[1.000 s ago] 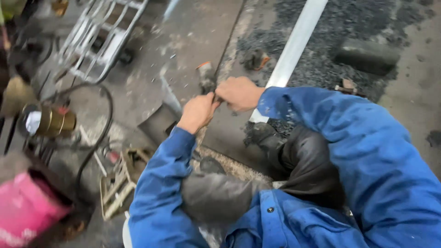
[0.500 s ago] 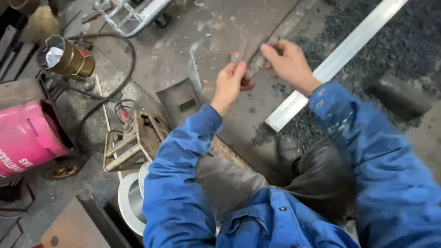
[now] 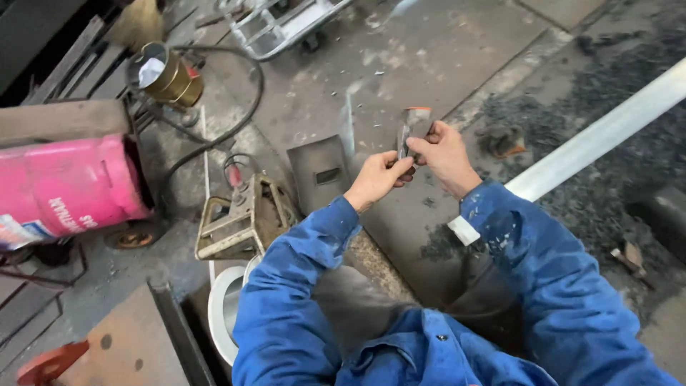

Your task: The person sits on the floor and folds a small rectangular metal sheet by hand. They repeatedly bend the sheet along a central line, aligning the edges and pressing the fold to create a sharp crease.

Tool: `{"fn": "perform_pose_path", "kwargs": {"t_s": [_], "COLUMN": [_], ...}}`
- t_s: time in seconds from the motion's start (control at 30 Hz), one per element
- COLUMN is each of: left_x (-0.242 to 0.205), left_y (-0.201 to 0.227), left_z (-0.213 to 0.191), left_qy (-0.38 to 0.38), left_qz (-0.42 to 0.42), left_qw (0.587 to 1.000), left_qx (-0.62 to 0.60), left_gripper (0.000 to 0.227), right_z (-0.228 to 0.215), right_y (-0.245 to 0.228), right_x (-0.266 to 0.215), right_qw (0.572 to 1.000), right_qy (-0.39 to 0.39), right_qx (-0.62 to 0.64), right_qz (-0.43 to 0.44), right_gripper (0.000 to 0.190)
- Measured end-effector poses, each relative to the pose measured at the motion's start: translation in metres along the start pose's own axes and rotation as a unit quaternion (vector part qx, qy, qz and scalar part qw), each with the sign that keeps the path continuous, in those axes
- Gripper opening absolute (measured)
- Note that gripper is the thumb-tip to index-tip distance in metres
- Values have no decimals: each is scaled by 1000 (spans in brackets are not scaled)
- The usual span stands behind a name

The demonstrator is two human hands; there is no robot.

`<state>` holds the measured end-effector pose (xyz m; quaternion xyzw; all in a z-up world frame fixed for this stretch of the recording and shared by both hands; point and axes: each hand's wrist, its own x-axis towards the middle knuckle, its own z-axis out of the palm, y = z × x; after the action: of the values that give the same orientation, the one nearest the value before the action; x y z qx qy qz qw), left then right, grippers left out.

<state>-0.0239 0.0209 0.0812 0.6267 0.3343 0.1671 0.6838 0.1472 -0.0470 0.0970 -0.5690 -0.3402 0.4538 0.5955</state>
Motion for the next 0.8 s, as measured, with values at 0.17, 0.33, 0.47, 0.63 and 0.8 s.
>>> {"fn": "perform_pose_path", "kwargs": {"t_s": [0.17,0.33,0.47,0.63,0.8], "left_x": [9,12,2,-8,-17], "left_y": [-9,-9,2,36,42], "left_z": [-24,-49,-54,-36,-17], "left_qy": [34,98,136,132,125], "left_qz": [32,85,162,182,238], "left_qw": [998,969,877,868,915], "left_qx": [30,209,432,443,302], "left_gripper": [36,37,37,41,37], "right_z": [6,-3,-9,-2,0], "right_y": [9,-8,-20,-29,-36], "right_x": [18,21,11,-12,-34], "right_qw": [999,988,965,947,931], "right_qy": [-2,-26,37,10,-52], "right_qx": [18,-5,-222,-267,-281], "right_qz": [-26,-152,-136,-177,-227], "right_gripper": [26,28,19,21,19]}}
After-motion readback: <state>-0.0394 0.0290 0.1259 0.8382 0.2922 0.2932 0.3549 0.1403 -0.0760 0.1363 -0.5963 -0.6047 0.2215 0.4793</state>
